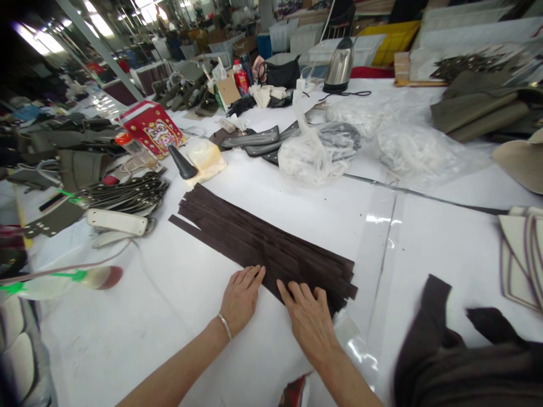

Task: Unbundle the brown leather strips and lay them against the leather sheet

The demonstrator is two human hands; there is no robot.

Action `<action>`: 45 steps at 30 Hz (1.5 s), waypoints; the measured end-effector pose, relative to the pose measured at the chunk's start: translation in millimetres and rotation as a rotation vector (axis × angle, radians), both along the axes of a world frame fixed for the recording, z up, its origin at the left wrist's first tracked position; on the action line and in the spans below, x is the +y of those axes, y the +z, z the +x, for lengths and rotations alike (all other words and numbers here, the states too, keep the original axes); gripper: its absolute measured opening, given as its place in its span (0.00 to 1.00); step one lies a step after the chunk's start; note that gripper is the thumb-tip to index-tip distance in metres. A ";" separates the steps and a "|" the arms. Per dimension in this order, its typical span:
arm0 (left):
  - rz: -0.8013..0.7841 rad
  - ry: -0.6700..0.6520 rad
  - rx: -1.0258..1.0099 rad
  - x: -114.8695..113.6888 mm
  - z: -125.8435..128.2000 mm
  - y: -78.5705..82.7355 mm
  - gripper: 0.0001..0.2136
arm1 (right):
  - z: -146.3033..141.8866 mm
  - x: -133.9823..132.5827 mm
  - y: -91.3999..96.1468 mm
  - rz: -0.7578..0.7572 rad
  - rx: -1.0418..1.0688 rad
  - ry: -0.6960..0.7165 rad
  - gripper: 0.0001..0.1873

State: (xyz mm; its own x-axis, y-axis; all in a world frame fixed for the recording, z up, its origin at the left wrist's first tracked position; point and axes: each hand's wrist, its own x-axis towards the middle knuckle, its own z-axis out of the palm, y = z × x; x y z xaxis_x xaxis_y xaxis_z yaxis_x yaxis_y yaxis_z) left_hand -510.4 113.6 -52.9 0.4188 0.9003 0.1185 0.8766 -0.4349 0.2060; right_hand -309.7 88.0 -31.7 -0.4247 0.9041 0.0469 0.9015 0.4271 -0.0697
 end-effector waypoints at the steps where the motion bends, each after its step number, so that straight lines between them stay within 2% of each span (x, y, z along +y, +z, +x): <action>1: -0.001 -0.001 -0.002 -0.1 0.2 -0.1 0.25 | 1.4 -1.2 -0.2 0.003 -0.001 -0.002 0.32; 7: 0.008 0.012 0.011 -3.8 1.8 -1.0 0.25 | 3.7 -3.1 3.6 0.015 -0.004 0.013 0.31; 11: 0.037 0.023 -0.025 -2.6 0.6 -0.9 0.24 | 7.8 -11.7 11.3 0.022 0.104 -0.017 0.32; 14: 0.021 0.051 -0.164 -3.0 -1.9 5.1 0.22 | 15.4 -31.3 21.7 -0.013 0.249 -0.049 0.27; 16: -0.022 0.112 -0.302 -11.7 -1.2 12.7 0.20 | 23.1 -49.5 32.2 -0.087 0.341 -0.036 0.26; 18: -0.083 0.161 -0.402 -31.4 2.8 23.4 0.18 | 32.7 -68.8 44.6 -0.181 0.410 -0.016 0.25; 20: -0.179 0.173 -0.467 -61.9 8.9 37.8 0.15 | 43.2 -87.9 56.7 -0.254 0.428 -0.030 0.24; 23: -0.502 0.247 -0.570 -118.2 16.9 63.3 0.12 | 55.3 -118.3 70.2 -0.315 0.405 -0.068 0.24; 25: -0.730 0.291 -0.555 -153.2 19.9 77.8 0.14 | 58.1 -140.3 74.5 -0.355 0.393 -0.059 0.24; 27: -0.854 0.275 -0.483 -181.7 21.9 87.7 0.16 | 56.0 -162.8 75.9 -0.387 0.375 -0.039 0.23; 31: -0.931 0.212 -0.256 -223.1 29.5 90.7 0.26 | 43.6 -204.9 75.5 -0.398 0.335 -0.029 0.25; 33: -0.900 0.194 -0.123 -237.2 35.2 85.2 0.25 | 38.0 -223.8 75.4 -0.354 0.339 -0.053 0.27; 35: -0.864 0.189 -0.086 -244.1 39.4 80.9 0.20 | 35.7 -241.9 76.3 -0.295 0.379 -0.106 0.28; 37: -0.913 0.180 -0.220 -243.6 39.8 85.5 0.17 | 36.9 -260.2 79.6 -0.271 0.462 -0.203 0.27; 38: -0.993 0.164 -0.347 -241.8 38.4 92.8 0.15 | 38.4 -269.4 82.5 -0.275 0.524 -0.273 0.25; 41: -1.340 0.118 -0.791 -239.1 32.8 130.7 0.10 | 40.9 -294.1 98.4 -0.327 0.771 -0.554 0.21; 43: -1.501 0.149 -1.010 -242.8 34.6 157.7 0.16 | 37.3 -305.9 115.2 -0.411 0.989 -0.682 0.21; 45: -1.481 0.223 -1.093 -246.1 47.0 174.2 0.23 | 28.4 -313.2 135.2 -0.541 1.252 -0.695 0.22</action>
